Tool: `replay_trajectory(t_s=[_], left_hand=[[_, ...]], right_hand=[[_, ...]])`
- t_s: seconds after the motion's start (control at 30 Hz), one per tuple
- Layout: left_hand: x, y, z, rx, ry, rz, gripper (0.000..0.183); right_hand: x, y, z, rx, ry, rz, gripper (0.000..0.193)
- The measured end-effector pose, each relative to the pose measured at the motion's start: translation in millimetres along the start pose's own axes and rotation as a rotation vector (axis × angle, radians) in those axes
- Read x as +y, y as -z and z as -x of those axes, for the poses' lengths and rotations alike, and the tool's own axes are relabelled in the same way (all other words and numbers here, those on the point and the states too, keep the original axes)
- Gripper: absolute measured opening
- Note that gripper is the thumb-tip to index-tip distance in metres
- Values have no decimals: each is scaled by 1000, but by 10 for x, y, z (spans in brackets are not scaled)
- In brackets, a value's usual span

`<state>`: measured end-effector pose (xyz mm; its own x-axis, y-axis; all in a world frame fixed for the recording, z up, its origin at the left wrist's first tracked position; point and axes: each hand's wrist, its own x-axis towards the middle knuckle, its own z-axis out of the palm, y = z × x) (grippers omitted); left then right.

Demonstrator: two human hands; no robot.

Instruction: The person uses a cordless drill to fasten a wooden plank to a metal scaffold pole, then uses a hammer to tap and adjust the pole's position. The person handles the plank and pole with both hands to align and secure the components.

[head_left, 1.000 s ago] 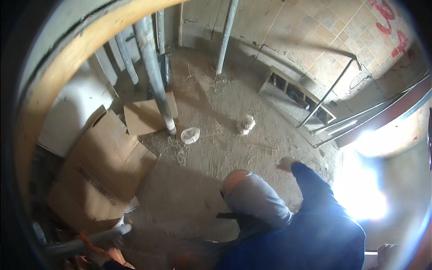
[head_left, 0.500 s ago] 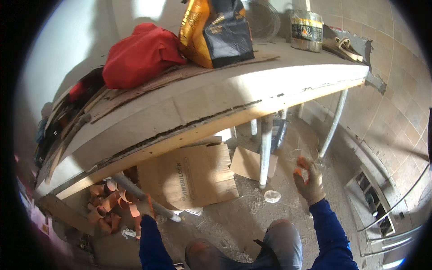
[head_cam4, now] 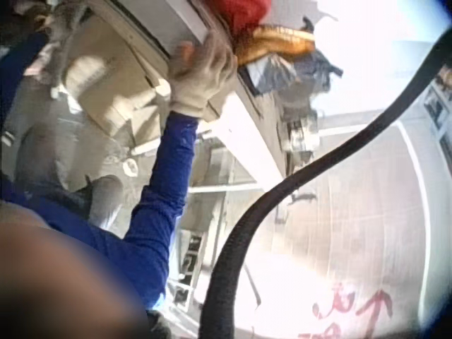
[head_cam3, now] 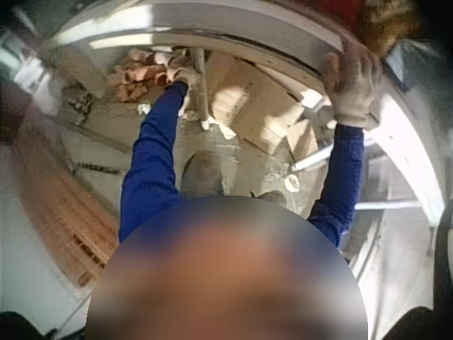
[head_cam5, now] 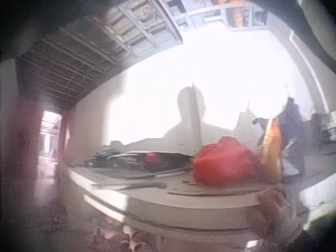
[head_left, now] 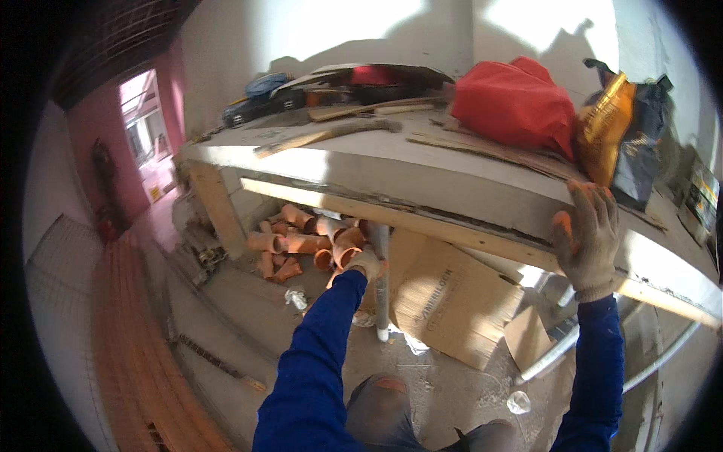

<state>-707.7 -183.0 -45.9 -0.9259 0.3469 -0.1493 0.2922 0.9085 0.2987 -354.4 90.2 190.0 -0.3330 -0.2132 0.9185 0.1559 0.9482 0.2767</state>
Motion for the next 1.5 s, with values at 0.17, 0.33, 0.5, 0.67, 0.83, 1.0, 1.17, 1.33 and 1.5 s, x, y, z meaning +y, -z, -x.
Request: replay_trajectory(t_s=[0.17, 0.33, 0.5, 0.67, 0.83, 1.0, 1.17, 1.33, 1.5], left_hand=[[-140, 997, 1292, 268, -541, 93, 45], [-226, 2759, 1340, 1435, -194, -808, 46], [-446, 3263, 791, 804, -91, -741, 22], [-359, 3168, 1077, 699, -128, -485, 25], [-967, 2167, 1912, 530, -225, 901, 23], [-1399, 783, 2955, 399, -288, 1383, 16], [-1224, 270, 3648, -4, 166, 1204, 15], [-952, -286, 3018, -581, 180, 1150, 20], [-621, -982, 1836, -635, -332, 124, 41]], right_hand=[[48, -365, -57, -37, -57, 230, 56], [151, -437, 100, -46, -80, 221, 50], [157, -493, 81, -12, -102, 253, 43], [151, -495, 115, -44, -119, 302, 43], [209, -492, 113, 37, -50, 301, 43], [-259, -364, 215, 269, -39, -253, 50], [-2052, -360, 1426, -753, -172, -1260, 62], [-3542, -1017, 2350, -534, -1211, -2352, 58], [-3237, -1492, 3060, 110, -2183, -2257, 13]])
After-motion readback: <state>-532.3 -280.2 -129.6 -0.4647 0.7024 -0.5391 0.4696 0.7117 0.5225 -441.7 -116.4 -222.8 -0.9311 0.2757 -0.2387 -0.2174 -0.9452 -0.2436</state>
